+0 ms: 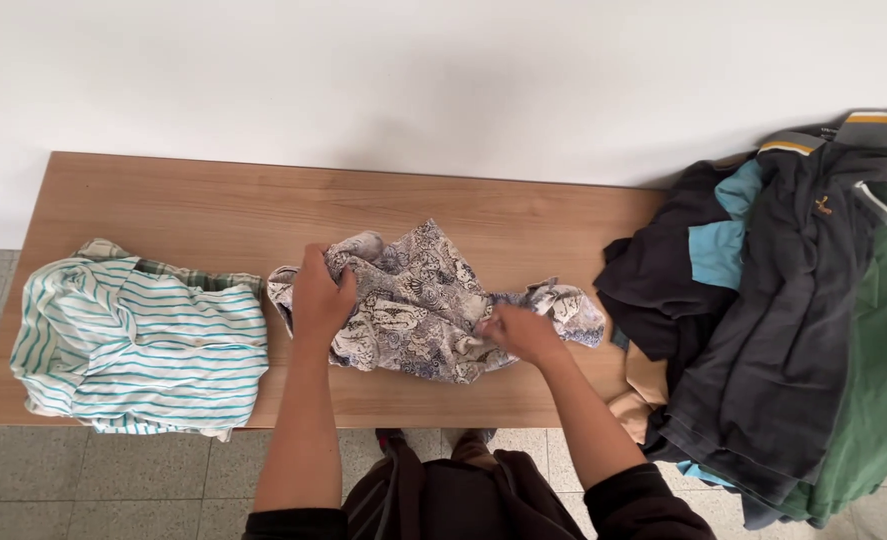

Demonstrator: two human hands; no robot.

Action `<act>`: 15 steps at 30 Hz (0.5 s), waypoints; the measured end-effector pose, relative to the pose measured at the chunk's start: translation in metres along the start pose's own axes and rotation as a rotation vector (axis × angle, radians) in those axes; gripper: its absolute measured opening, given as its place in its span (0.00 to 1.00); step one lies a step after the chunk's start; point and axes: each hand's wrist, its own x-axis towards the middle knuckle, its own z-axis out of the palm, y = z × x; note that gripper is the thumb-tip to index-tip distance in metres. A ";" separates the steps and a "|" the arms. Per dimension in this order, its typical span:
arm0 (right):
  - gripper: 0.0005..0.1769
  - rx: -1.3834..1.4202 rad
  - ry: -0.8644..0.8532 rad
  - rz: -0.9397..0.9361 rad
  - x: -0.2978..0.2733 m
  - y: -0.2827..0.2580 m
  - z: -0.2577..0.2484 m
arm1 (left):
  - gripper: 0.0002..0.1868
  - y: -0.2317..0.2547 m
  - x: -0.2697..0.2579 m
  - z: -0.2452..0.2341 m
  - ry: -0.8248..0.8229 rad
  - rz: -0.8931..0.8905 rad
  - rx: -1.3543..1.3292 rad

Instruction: Folding three different shirts neatly on a wooden table.

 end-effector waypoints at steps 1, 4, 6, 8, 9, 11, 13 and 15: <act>0.16 -0.003 -0.002 0.000 0.015 0.012 0.010 | 0.18 -0.002 0.001 0.003 0.001 -0.003 -0.002; 0.14 -0.285 0.400 0.030 0.053 0.029 0.034 | 0.15 -0.007 0.003 0.009 -0.058 0.015 -0.046; 0.23 -0.440 0.451 -0.243 0.066 0.022 0.034 | 0.17 -0.006 0.004 0.013 -0.022 0.149 0.074; 0.27 -0.322 0.321 -0.195 0.078 0.022 0.040 | 0.16 0.003 0.005 0.015 0.031 0.164 0.075; 0.32 -0.202 0.191 -0.146 0.084 0.021 0.042 | 0.15 0.007 0.005 0.016 0.083 0.179 0.077; 0.27 -0.215 0.180 -0.137 0.093 0.030 0.046 | 0.13 0.019 0.007 0.009 0.105 0.164 0.014; 0.22 -0.231 0.168 -0.128 0.103 0.039 0.047 | 0.12 0.022 0.012 0.003 0.127 0.149 -0.050; 0.21 -0.237 0.200 -0.100 0.110 0.053 0.043 | 0.16 0.017 0.021 0.001 0.182 0.113 0.003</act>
